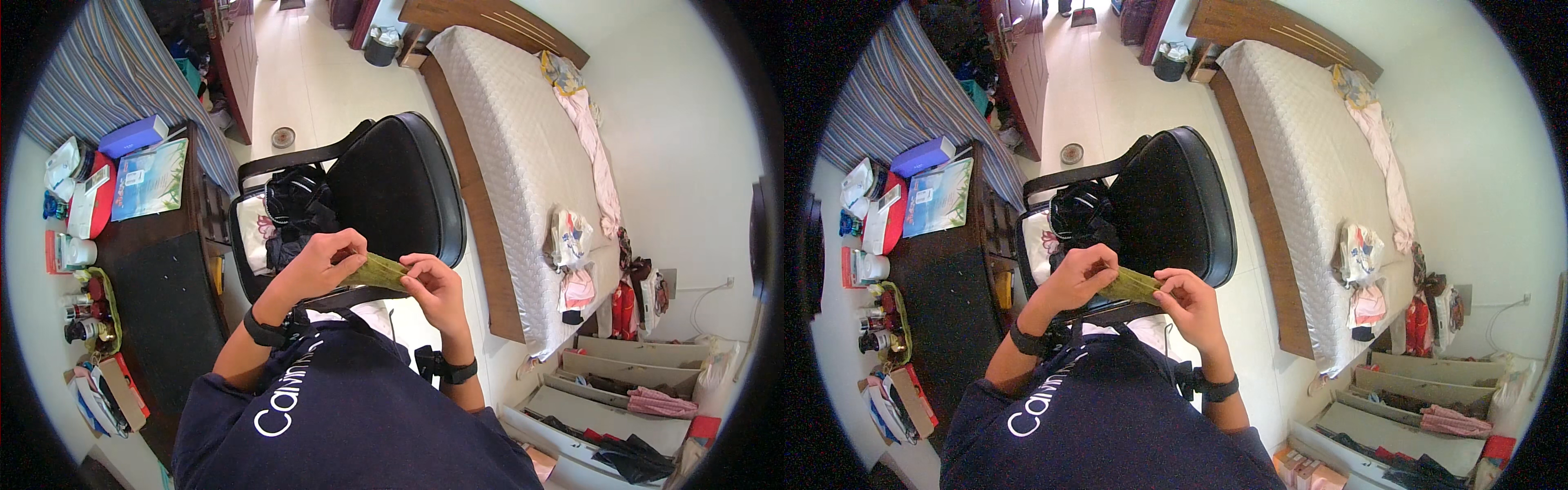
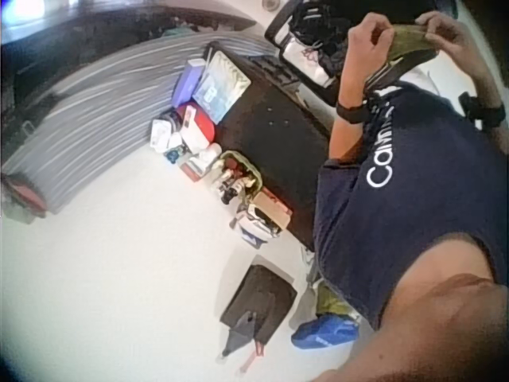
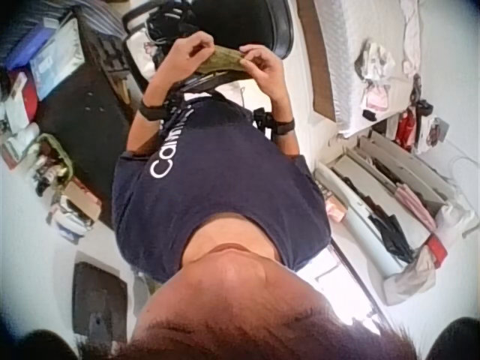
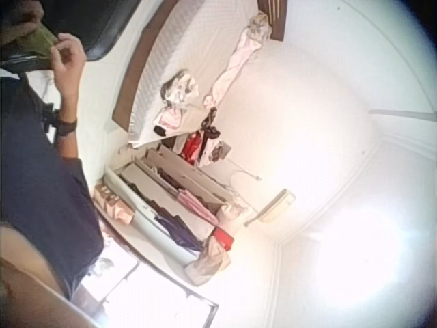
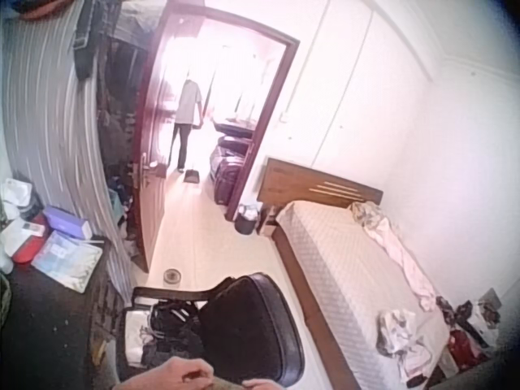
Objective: Wiping a desk and then wiping the seat of a rolling chair with a cloth.
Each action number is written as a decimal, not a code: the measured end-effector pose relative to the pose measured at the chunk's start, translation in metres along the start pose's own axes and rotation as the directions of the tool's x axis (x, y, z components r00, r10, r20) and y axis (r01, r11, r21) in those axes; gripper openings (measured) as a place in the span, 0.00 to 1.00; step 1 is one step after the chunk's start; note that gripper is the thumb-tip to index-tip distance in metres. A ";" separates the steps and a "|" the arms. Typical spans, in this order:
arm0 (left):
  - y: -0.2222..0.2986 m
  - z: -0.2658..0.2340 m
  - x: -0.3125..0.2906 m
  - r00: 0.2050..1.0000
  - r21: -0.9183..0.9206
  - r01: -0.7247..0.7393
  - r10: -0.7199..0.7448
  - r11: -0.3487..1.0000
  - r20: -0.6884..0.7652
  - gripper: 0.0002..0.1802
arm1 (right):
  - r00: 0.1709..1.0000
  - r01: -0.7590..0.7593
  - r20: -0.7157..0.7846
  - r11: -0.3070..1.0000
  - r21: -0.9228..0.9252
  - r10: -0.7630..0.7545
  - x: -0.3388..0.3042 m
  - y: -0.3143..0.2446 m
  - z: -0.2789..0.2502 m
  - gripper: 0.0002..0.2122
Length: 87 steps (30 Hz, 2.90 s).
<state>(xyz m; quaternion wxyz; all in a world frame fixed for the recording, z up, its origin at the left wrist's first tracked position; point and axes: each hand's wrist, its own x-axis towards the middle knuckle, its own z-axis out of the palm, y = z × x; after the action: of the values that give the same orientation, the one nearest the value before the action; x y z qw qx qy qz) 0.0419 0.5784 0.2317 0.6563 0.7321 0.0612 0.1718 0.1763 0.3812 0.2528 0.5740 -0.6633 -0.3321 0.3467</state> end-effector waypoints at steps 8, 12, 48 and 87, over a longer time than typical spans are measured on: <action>-0.007 0.005 -0.001 0.997 -0.082 0.047 -0.052 0.995 -0.056 0.04 | 0.998 0.064 0.008 0.995 0.078 -0.065 0.000 0.001 0.007 0.05; 0.000 0.006 -0.002 0.983 0.076 -0.138 0.146 0.987 -0.107 0.04 | 0.989 0.147 -0.011 0.988 0.048 -0.147 0.001 -0.004 0.011 0.10; -0.081 -0.003 -0.018 0.915 -0.480 0.325 -0.400 0.815 -0.060 0.15 | 0.892 -0.441 0.145 0.753 0.488 0.428 0.040 0.063 0.036 0.23; -0.223 0.141 0.151 0.917 0.345 -0.015 0.151 0.939 -0.370 0.47 | 0.983 -0.176 -0.176 0.531 -0.829 0.052 0.167 0.084 -0.107 0.31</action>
<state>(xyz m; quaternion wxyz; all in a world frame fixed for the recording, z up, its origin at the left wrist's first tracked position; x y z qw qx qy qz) 0.2603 0.5228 0.0275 0.4887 0.7857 0.1877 0.3297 0.3594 0.4544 0.1668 0.1816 -0.8984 -0.3755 0.1378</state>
